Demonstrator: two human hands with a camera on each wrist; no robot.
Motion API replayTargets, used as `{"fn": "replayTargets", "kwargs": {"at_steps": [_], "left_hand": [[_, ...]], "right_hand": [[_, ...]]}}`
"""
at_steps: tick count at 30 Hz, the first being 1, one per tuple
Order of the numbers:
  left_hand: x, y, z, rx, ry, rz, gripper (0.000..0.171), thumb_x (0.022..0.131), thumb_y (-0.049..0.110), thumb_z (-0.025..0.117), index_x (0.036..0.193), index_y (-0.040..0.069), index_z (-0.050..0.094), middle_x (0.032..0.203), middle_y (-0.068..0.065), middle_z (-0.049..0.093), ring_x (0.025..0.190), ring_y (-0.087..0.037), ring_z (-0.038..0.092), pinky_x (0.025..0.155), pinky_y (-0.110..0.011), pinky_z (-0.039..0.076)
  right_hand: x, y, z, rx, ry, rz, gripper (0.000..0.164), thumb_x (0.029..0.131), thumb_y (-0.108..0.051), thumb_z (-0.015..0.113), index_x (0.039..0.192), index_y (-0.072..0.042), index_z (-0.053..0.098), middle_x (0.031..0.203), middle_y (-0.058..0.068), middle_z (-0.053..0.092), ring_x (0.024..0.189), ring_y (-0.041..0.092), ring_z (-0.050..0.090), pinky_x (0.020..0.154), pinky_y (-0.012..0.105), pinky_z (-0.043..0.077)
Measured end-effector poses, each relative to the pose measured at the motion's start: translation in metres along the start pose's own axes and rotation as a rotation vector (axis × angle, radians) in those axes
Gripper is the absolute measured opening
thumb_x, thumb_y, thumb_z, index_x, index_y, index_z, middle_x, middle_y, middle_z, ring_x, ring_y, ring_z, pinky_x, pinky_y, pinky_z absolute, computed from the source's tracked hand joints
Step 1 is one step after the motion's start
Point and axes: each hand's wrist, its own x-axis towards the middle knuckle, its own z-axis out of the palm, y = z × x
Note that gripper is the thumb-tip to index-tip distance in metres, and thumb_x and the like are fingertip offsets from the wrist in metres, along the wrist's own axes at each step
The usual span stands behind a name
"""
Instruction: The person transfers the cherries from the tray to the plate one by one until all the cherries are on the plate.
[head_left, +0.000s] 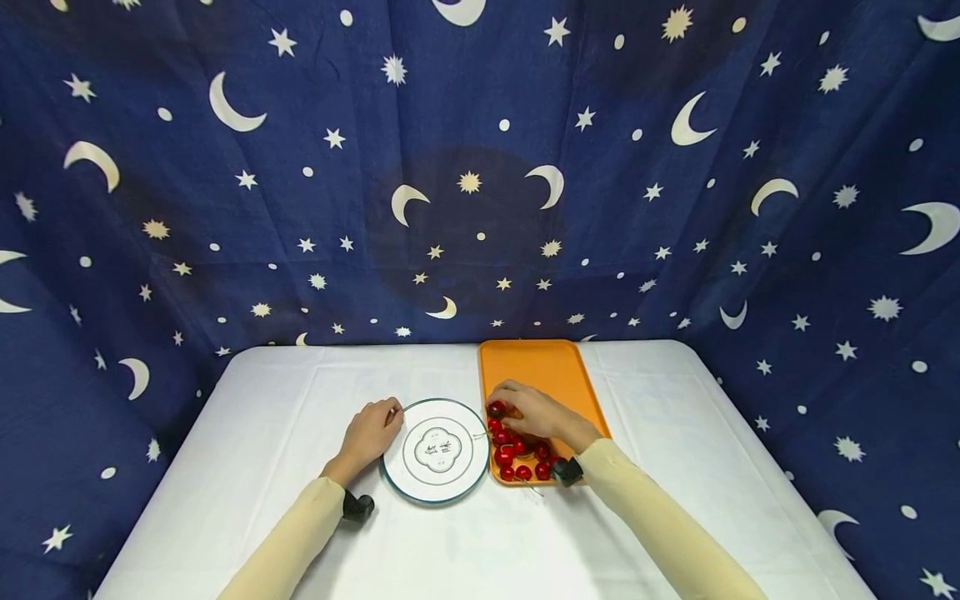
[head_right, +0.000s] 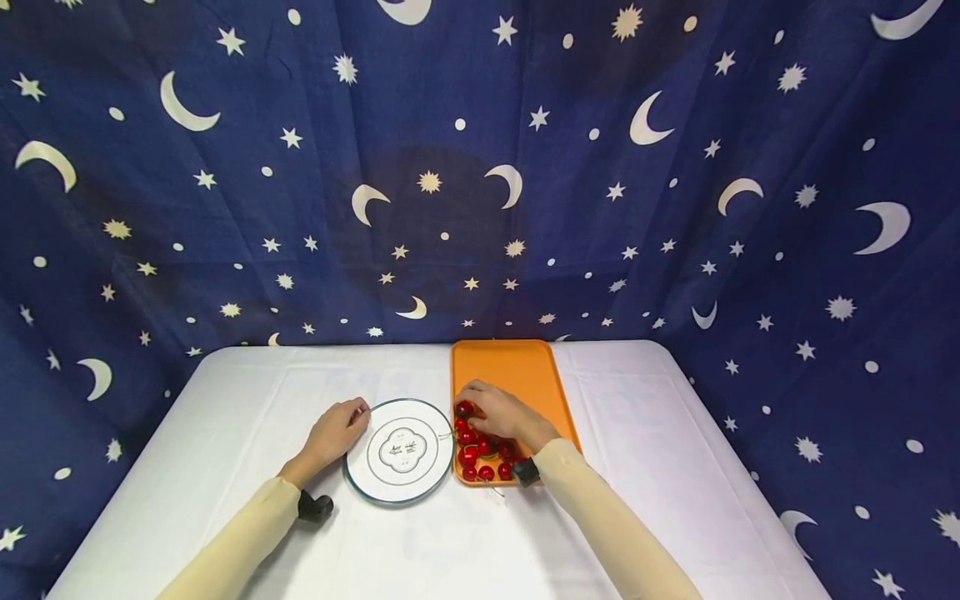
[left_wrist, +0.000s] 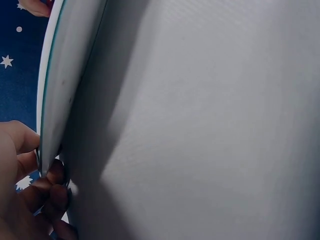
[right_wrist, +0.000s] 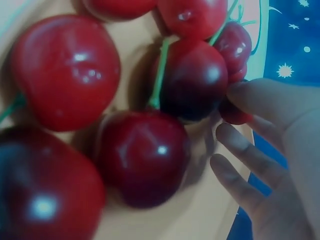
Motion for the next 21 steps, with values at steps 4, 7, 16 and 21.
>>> {"fn": "replayTargets", "kwargs": {"at_steps": [4,7,16,21], "left_hand": [[0.0004,0.0010,0.0003,0.008,0.006,-0.005,0.019,0.101,0.020,0.056,0.103,0.008,0.070,0.070,-0.001,0.054,0.072,-0.017,0.048,0.067,-0.032,0.036],[0.0004,0.0013,0.0013,0.013,0.004,-0.012,0.019,0.101,0.021,0.056,0.103,0.009,0.071,0.071,0.000,0.055,0.073,-0.017,0.048,0.069,-0.033,0.037],[0.0013,0.0032,0.0018,0.042,-0.027,-0.028,0.019,0.101,0.022,0.055,0.105,0.010,0.070,0.077,-0.002,0.060,0.077,-0.018,0.050,0.070,-0.035,0.039],[0.0019,0.0040,-0.0008,0.061,-0.047,-0.023,0.019,0.101,0.022,0.053,0.104,0.011,0.068,0.081,-0.004,0.063,0.077,-0.019,0.052,0.068,-0.036,0.040]], "right_hand": [[0.0027,-0.0001,0.0010,-0.019,-0.008,0.012,0.036,0.094,-0.007,0.071,0.130,-0.009,0.066,0.129,0.012,0.064,0.112,0.026,0.064,0.103,0.045,0.054],[0.0035,-0.0005,0.0034,-0.036,-0.007,0.036,0.035,0.094,-0.008,0.072,0.128,-0.010,0.067,0.127,0.010,0.065,0.112,0.025,0.065,0.103,0.045,0.054],[0.0018,-0.0035,0.0092,-0.035,0.022,0.126,0.030,0.095,-0.011,0.072,0.124,-0.015,0.068,0.123,0.006,0.068,0.110,0.021,0.065,0.105,0.045,0.054],[0.0011,-0.0030,0.0094,-0.039,0.028,0.116,0.030,0.096,-0.012,0.070,0.126,-0.016,0.069,0.125,0.006,0.068,0.109,0.022,0.065,0.105,0.045,0.054]]}}
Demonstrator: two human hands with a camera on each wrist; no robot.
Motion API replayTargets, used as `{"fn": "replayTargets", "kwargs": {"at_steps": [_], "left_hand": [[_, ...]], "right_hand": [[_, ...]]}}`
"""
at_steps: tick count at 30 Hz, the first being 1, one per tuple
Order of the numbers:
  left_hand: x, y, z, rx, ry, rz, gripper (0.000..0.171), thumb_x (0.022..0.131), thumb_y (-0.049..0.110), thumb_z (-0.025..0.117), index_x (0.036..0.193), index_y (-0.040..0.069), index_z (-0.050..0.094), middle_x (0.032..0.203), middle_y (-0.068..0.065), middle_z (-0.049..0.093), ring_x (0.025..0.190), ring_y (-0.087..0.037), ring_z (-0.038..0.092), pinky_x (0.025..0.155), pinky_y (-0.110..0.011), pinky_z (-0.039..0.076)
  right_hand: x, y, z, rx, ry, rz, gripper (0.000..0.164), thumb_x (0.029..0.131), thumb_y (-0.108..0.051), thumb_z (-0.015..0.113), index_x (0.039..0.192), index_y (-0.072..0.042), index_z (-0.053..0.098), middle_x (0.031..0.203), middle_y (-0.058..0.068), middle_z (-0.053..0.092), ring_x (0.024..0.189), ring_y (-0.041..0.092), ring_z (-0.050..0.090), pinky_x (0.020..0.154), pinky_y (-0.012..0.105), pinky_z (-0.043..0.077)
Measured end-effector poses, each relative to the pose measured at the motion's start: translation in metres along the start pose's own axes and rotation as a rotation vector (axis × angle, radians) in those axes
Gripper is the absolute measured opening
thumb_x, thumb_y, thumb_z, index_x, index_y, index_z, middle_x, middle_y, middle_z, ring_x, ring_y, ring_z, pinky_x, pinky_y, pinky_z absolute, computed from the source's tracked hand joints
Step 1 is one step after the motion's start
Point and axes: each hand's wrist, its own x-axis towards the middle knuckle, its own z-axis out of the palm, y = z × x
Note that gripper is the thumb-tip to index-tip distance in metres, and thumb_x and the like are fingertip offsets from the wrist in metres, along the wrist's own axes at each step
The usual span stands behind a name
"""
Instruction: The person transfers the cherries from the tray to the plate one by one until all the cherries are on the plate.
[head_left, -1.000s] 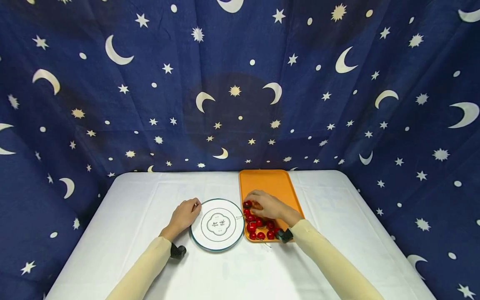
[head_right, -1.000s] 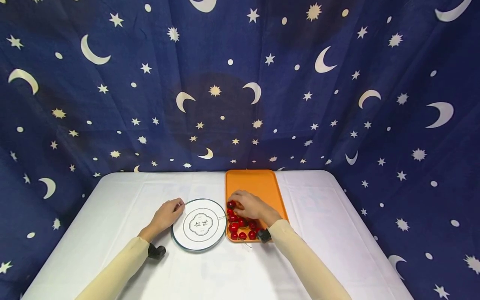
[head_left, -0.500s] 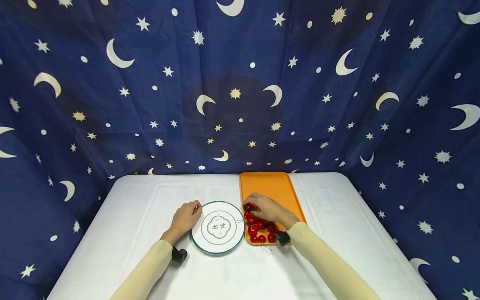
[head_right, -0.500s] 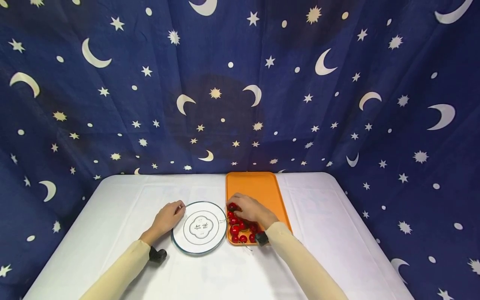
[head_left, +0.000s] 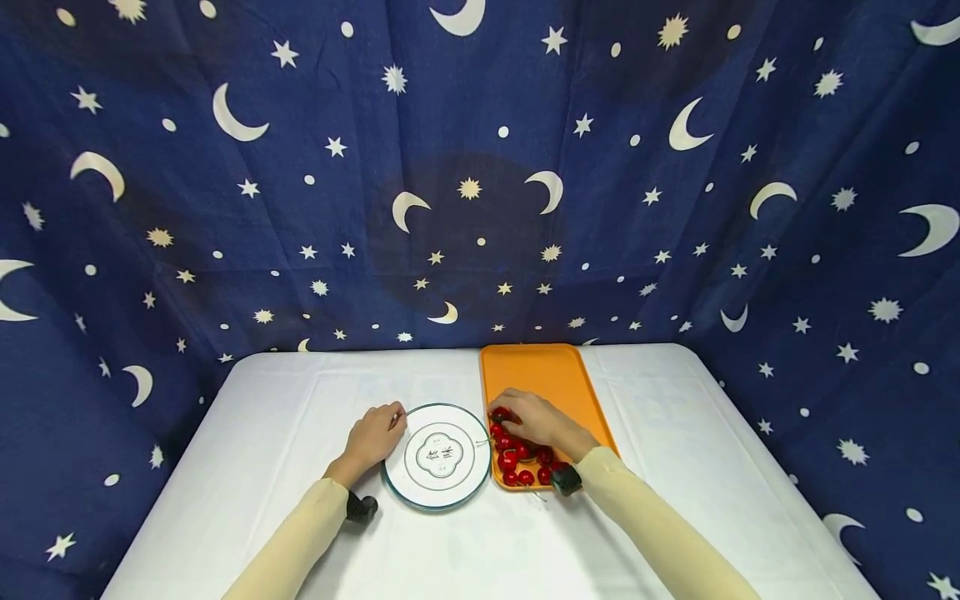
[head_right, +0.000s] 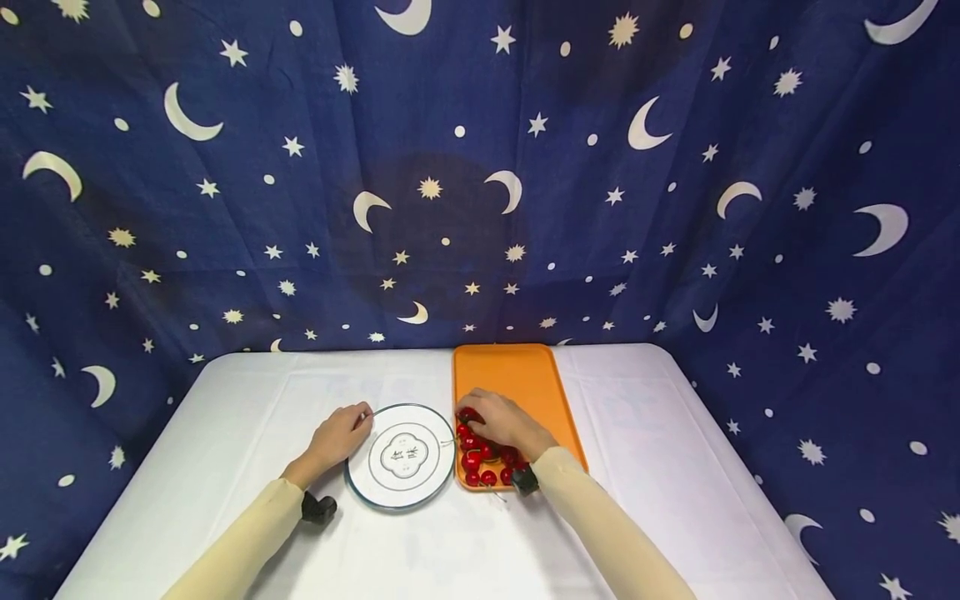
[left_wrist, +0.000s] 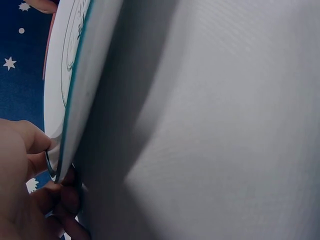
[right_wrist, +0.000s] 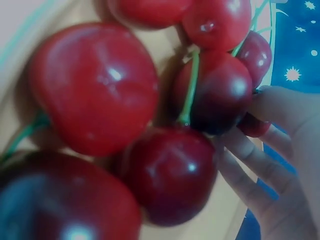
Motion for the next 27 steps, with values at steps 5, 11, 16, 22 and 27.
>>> {"fn": "replayTargets", "kwargs": {"at_steps": [5,11,16,22,27], "left_hand": [[0.0012,-0.0002,0.0008,0.018,-0.026,0.004,0.021,0.102,0.023,0.052,0.107,0.011,0.068,0.088,-0.004,0.067,0.081,-0.020,0.053,0.070,-0.038,0.042],[0.0005,0.0007,0.0005,0.013,-0.042,-0.002,0.021,0.103,0.024,0.051,0.109,0.011,0.067,0.090,-0.004,0.066,0.082,-0.020,0.052,0.072,-0.038,0.041],[0.0001,0.0002,0.0011,0.012,-0.034,-0.001,0.023,0.103,0.024,0.051,0.112,0.010,0.068,0.091,-0.005,0.066,0.084,-0.020,0.053,0.073,-0.039,0.042],[-0.0002,-0.0005,0.0030,0.018,-0.023,-0.001,0.026,0.104,0.025,0.049,0.116,0.010,0.068,0.100,-0.007,0.070,0.090,-0.022,0.056,0.079,-0.044,0.045],[-0.0019,0.0015,0.0023,0.012,-0.016,-0.006,0.026,0.104,0.025,0.049,0.116,0.011,0.068,0.102,-0.007,0.070,0.091,-0.022,0.056,0.081,-0.045,0.045]], "right_hand": [[0.0001,0.0022,0.0018,0.019,0.019,0.003,0.030,0.097,-0.011,0.069,0.127,-0.015,0.069,0.129,0.010,0.065,0.113,0.025,0.064,0.106,0.047,0.053],[0.0010,0.0022,0.0014,0.038,0.059,0.032,0.028,0.097,-0.013,0.070,0.125,-0.013,0.068,0.129,0.010,0.066,0.115,0.025,0.064,0.107,0.046,0.052],[0.0007,0.0006,-0.0009,0.044,0.093,0.034,0.027,0.098,-0.014,0.070,0.124,-0.011,0.068,0.126,0.009,0.067,0.114,0.025,0.065,0.106,0.046,0.053],[0.0008,0.0003,0.0001,0.026,0.132,0.014,0.029,0.097,-0.012,0.070,0.126,-0.009,0.067,0.126,0.011,0.068,0.114,0.026,0.067,0.103,0.044,0.055],[0.0022,-0.0016,0.0000,0.033,0.137,-0.004,0.033,0.096,-0.009,0.071,0.128,-0.007,0.066,0.128,0.013,0.067,0.116,0.028,0.067,0.102,0.045,0.055]]}}
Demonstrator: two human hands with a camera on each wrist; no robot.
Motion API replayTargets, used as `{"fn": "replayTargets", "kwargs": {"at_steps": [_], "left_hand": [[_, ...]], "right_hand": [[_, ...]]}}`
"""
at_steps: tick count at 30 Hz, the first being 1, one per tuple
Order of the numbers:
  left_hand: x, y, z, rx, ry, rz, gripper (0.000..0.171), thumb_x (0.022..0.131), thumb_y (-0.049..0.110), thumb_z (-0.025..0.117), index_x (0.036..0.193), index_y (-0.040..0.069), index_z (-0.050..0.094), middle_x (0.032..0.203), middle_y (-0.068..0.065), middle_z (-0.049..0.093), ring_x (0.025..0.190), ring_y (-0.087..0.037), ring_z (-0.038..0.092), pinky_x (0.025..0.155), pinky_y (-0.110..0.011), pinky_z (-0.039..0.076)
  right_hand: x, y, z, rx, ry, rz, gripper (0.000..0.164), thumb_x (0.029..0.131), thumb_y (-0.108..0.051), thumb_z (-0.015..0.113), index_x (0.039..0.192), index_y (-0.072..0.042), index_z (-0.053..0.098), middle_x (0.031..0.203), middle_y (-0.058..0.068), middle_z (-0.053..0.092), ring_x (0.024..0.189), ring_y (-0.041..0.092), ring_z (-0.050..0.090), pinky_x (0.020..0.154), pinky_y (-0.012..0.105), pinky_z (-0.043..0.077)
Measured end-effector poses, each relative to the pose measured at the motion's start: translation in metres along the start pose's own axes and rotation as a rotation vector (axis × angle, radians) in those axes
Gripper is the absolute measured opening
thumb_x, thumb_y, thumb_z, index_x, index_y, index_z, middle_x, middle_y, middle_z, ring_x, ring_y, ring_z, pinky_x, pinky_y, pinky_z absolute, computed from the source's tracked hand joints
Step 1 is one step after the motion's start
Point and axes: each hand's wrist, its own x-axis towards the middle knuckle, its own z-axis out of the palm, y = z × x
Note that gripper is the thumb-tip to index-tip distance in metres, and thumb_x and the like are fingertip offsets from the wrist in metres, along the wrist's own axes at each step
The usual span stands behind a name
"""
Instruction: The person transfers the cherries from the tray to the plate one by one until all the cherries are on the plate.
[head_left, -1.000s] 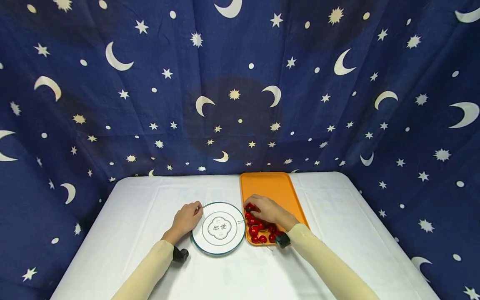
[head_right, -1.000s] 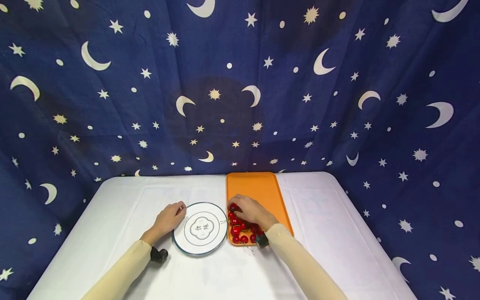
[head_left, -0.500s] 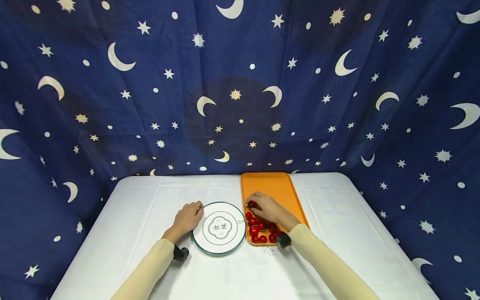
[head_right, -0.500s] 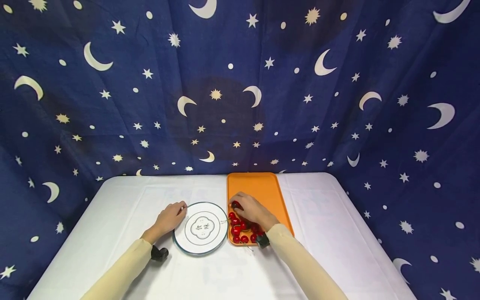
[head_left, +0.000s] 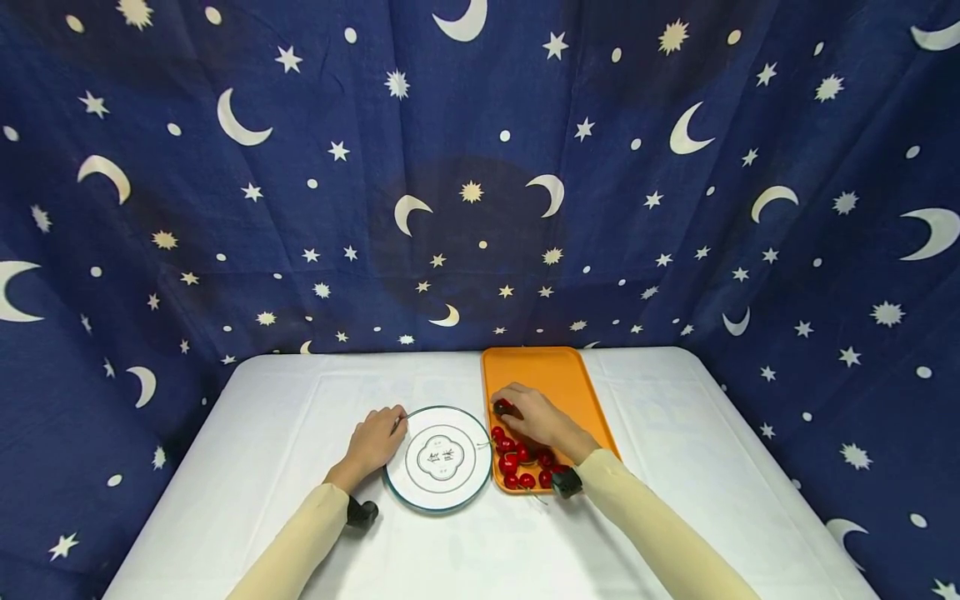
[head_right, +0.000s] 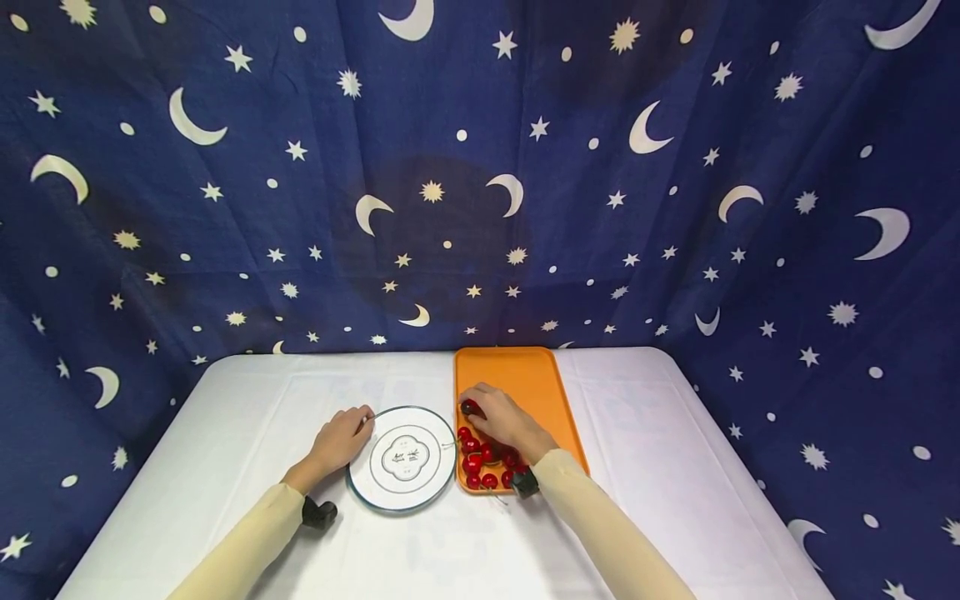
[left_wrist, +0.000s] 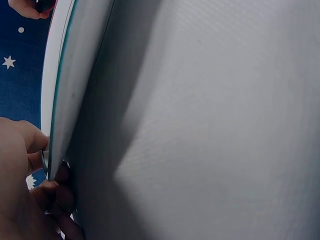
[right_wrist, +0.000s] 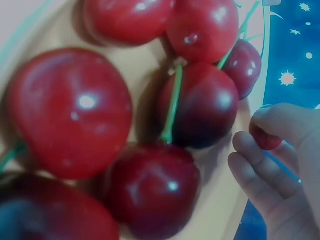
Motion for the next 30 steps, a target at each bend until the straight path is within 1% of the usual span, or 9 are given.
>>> {"fn": "replayTargets", "kwargs": {"at_steps": [5,8,11,15,18,20,23,27,30], "left_hand": [[-0.001,0.001,0.000,0.002,0.003,0.005,0.025,0.105,0.025,0.049,0.115,0.011,0.067,0.105,-0.008,0.070,0.091,-0.022,0.056,0.080,-0.044,0.044],[-0.001,0.001,0.001,0.007,0.004,0.006,0.025,0.105,0.025,0.049,0.115,0.011,0.067,0.107,-0.008,0.070,0.092,-0.023,0.056,0.080,-0.044,0.044],[-0.001,0.000,0.001,0.011,0.007,0.005,0.025,0.105,0.025,0.049,0.116,0.011,0.067,0.106,-0.008,0.070,0.092,-0.023,0.057,0.081,-0.044,0.044],[-0.001,0.000,0.000,0.013,0.009,0.005,0.026,0.105,0.025,0.048,0.117,0.011,0.067,0.108,-0.009,0.070,0.093,-0.024,0.057,0.081,-0.045,0.044],[-0.001,0.000,0.000,0.014,0.013,0.006,0.026,0.105,0.025,0.048,0.118,0.011,0.067,0.109,-0.009,0.070,0.094,-0.025,0.057,0.081,-0.044,0.044],[-0.001,0.000,0.001,0.019,0.013,0.005,0.027,0.106,0.026,0.048,0.118,0.011,0.066,0.109,-0.009,0.070,0.094,-0.025,0.057,0.081,-0.044,0.044],[-0.001,-0.001,0.002,0.025,0.010,0.004,0.027,0.106,0.026,0.048,0.118,0.012,0.066,0.109,-0.009,0.070,0.095,-0.024,0.057,0.082,-0.044,0.044],[-0.001,-0.003,0.003,0.019,0.004,0.002,0.027,0.106,0.026,0.047,0.119,0.012,0.066,0.110,-0.009,0.069,0.096,-0.025,0.057,0.084,-0.046,0.044],[-0.001,-0.004,0.004,0.010,0.002,0.000,0.028,0.106,0.027,0.047,0.120,0.012,0.065,0.111,-0.009,0.069,0.097,-0.025,0.056,0.085,-0.046,0.043]], "right_hand": [[0.003,-0.003,0.000,0.027,-0.002,0.004,0.034,0.096,-0.011,0.070,0.130,-0.007,0.066,0.129,0.011,0.068,0.117,0.027,0.066,0.104,0.045,0.054],[0.004,-0.007,0.000,0.031,0.008,-0.002,0.035,0.096,-0.012,0.071,0.130,-0.009,0.066,0.128,0.009,0.069,0.110,0.023,0.067,0.101,0.042,0.056],[0.006,-0.011,0.000,0.022,0.013,-0.004,0.037,0.096,-0.016,0.073,0.131,-0.013,0.065,0.126,0.006,0.070,0.096,0.016,0.065,0.090,0.033,0.058],[0.010,-0.015,0.000,0.005,0.018,-0.001,0.038,0.096,-0.023,0.073,0.133,-0.017,0.065,0.120,0.001,0.071,0.081,0.009,0.059,0.074,0.022,0.052],[0.013,-0.018,0.000,-0.001,0.023,-0.002,0.037,0.096,-0.027,0.073,0.132,-0.018,0.065,0.119,0.000,0.071,0.081,0.009,0.060,0.072,0.021,0.050],[0.016,-0.020,0.000,-0.005,0.019,-0.012,0.036,0.096,-0.027,0.073,0.131,-0.018,0.066,0.119,0.000,0.072,0.082,0.011,0.062,0.073,0.023,0.051],[0.019,-0.023,0.001,-0.010,-0.004,-0.028,0.035,0.096,-0.030,0.073,0.129,-0.020,0.067,0.111,-0.003,0.072,0.082,0.010,0.061,0.074,0.024,0.051],[0.021,-0.026,0.006,-0.008,-0.048,-0.028,0.034,0.096,-0.035,0.073,0.128,-0.023,0.067,0.100,-0.007,0.069,0.080,0.006,0.056,0.072,0.022,0.049],[0.022,-0.029,0.009,0.005,-0.074,-0.035,0.034,0.096,-0.034,0.073,0.127,-0.022,0.068,0.099,-0.007,0.069,0.079,0.006,0.055,0.072,0.022,0.047]]}}
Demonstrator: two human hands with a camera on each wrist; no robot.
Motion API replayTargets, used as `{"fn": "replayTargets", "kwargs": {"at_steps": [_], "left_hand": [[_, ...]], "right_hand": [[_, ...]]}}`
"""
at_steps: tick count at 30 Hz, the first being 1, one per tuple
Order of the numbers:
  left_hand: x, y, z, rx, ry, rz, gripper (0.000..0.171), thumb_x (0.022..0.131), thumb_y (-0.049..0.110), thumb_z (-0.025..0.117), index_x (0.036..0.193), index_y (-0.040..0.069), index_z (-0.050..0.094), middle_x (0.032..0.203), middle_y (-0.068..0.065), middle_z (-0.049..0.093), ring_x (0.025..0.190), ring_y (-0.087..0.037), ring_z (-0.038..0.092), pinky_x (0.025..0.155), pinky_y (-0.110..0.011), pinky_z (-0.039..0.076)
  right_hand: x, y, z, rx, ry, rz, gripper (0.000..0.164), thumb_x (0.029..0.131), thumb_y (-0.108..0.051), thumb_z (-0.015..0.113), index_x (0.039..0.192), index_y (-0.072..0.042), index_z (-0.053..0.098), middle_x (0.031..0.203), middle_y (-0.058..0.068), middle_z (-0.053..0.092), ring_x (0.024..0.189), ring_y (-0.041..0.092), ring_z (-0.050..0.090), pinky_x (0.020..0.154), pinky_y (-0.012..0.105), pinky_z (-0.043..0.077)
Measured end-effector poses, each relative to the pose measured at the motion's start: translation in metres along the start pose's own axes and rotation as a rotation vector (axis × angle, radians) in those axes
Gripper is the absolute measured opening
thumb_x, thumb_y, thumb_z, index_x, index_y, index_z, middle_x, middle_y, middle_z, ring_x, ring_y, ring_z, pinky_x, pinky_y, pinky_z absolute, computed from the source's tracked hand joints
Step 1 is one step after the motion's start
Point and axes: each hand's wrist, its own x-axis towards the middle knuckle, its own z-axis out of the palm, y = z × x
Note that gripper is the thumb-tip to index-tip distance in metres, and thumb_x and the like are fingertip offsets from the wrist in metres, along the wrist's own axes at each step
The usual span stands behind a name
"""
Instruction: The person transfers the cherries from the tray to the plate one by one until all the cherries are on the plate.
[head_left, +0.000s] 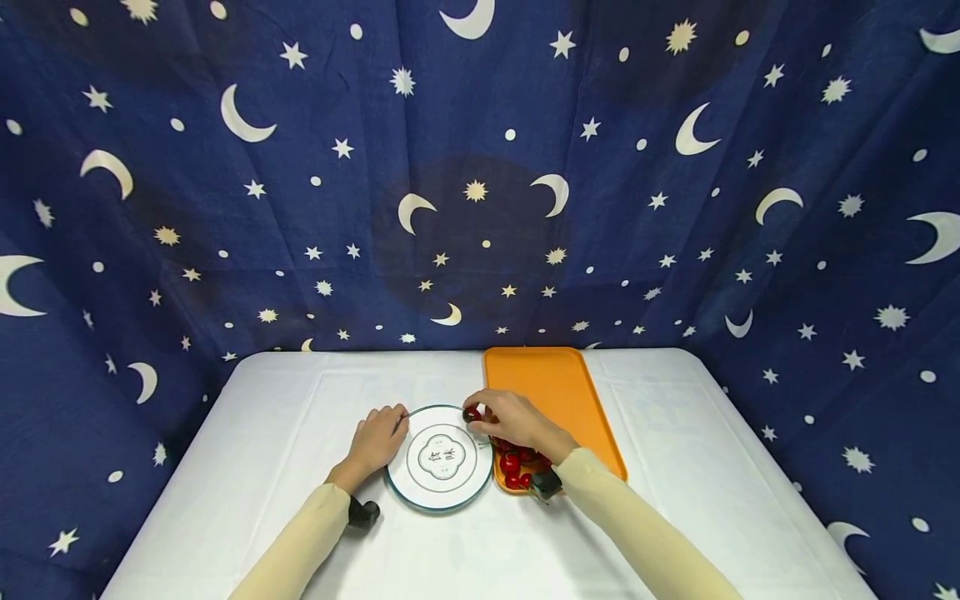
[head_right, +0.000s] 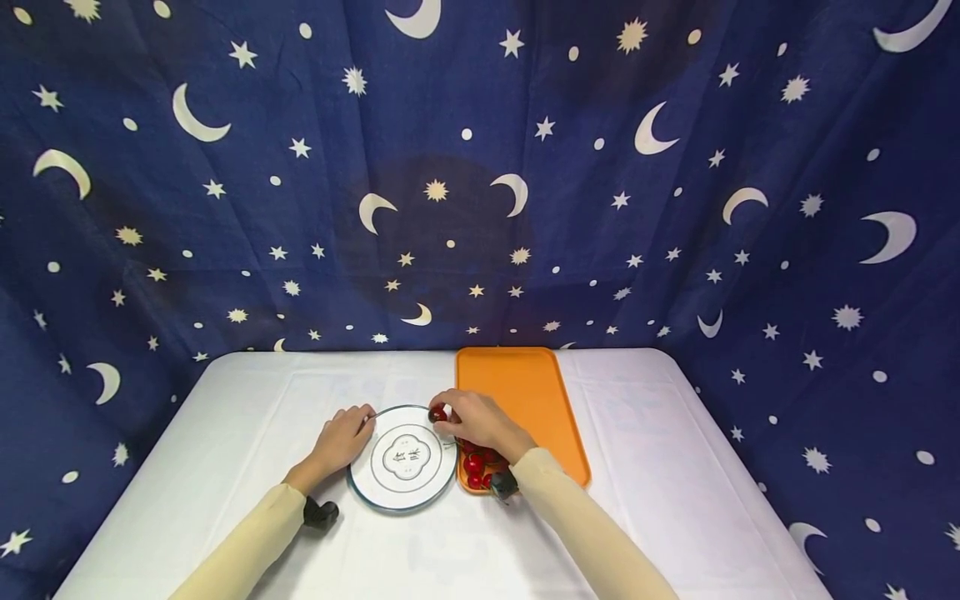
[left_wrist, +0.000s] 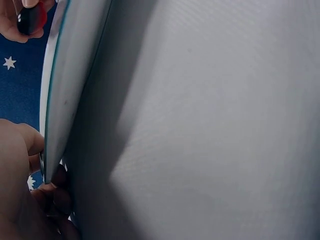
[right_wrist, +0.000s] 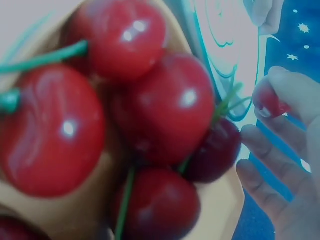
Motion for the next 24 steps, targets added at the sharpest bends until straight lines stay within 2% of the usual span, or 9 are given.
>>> {"fn": "replayTargets", "kwargs": {"at_steps": [10,18,24], "left_hand": [[-0.001,-0.002,0.003,-0.015,0.010,0.008,0.030,0.106,0.027,0.044,0.120,0.011,0.064,0.110,-0.010,0.068,0.096,-0.026,0.054,0.084,-0.045,0.040],[-0.002,0.001,0.001,-0.003,0.001,0.002,0.027,0.107,0.026,0.045,0.120,0.013,0.065,0.107,-0.008,0.067,0.096,-0.025,0.054,0.084,-0.044,0.041],[-0.002,0.001,0.002,0.002,-0.004,-0.002,0.028,0.107,0.027,0.045,0.121,0.013,0.064,0.109,-0.008,0.067,0.097,-0.024,0.054,0.084,-0.044,0.041]], "right_hand": [[0.006,-0.009,0.009,-0.043,-0.050,-0.004,0.034,0.095,-0.035,0.074,0.126,-0.024,0.068,0.104,-0.007,0.069,0.083,0.009,0.056,0.075,0.023,0.047],[0.006,-0.011,0.012,-0.078,-0.053,0.000,0.035,0.094,-0.037,0.074,0.127,-0.024,0.069,0.122,-0.004,0.072,0.104,0.013,0.063,0.097,0.037,0.056],[0.005,-0.010,0.015,-0.099,-0.043,-0.023,0.033,0.094,-0.037,0.075,0.124,-0.024,0.070,0.123,-0.005,0.071,0.106,0.014,0.062,0.096,0.038,0.056]]}}
